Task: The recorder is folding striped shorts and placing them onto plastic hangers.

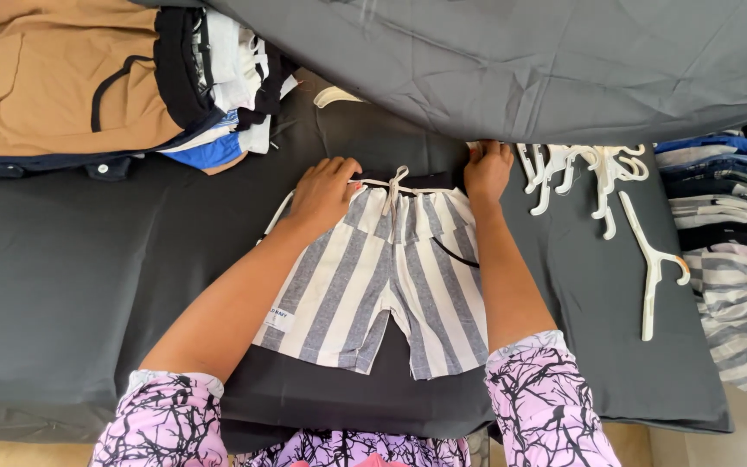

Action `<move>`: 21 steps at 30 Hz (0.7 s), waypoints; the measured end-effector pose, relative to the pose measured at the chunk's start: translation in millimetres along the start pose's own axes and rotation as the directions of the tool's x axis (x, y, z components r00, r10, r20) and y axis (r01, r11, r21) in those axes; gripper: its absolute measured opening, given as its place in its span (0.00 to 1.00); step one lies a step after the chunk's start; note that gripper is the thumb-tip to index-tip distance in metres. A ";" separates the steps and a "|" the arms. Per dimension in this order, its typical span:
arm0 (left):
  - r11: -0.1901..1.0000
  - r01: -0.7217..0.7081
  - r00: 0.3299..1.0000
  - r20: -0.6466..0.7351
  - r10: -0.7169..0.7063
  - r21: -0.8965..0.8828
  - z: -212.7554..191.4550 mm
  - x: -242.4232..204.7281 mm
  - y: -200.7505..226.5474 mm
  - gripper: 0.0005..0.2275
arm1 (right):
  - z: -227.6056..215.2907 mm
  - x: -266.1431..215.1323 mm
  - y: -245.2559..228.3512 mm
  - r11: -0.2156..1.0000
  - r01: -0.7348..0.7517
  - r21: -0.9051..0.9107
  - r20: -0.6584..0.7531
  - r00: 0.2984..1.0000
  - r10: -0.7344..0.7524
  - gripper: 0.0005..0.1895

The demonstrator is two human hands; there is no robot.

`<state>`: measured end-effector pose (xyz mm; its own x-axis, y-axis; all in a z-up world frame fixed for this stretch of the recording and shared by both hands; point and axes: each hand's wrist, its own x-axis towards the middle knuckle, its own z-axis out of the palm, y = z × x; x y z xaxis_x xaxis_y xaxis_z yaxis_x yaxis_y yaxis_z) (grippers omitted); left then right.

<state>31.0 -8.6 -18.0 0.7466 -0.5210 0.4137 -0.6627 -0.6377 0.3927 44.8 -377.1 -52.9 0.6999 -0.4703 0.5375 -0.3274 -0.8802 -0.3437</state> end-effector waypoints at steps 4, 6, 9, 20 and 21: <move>1.000 -0.003 1.000 -0.007 0.003 0.004 3.1 0.6 -1.4 0.10 | 13.4 5.3 21.9 0.993 0.012 0.116 -0.061 0.998 -0.005 0.11; 1.000 -0.024 0.999 -0.031 0.024 0.009 2.5 0.4 -1.2 0.10 | 9.6 8.0 30.1 0.938 -0.134 0.321 -0.004 0.990 0.143 0.11; 0.998 -0.037 0.999 -0.037 0.039 0.056 3.2 1.2 0.4 0.10 | -34.5 14.3 0.3 0.365 -0.510 0.779 0.368 0.843 0.392 0.04; 0.998 -0.047 0.998 -0.031 0.048 0.029 -6.9 -0.3 5.3 0.10 | -91.1 6.6 49.7 -0.254 -0.691 0.677 0.736 0.647 0.202 0.09; 0.999 -0.044 0.998 -0.043 0.046 0.029 -6.4 -0.2 5.1 0.10 | -94.2 3.0 56.9 -0.196 -0.739 0.645 0.764 0.623 0.166 0.09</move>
<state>27.1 -8.1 -10.8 0.7123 -0.5250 0.4659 -0.6932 -0.6303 0.3496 -31.5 -434.7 1.7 0.8669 -0.3899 -0.3108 -0.0438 0.5614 -0.8264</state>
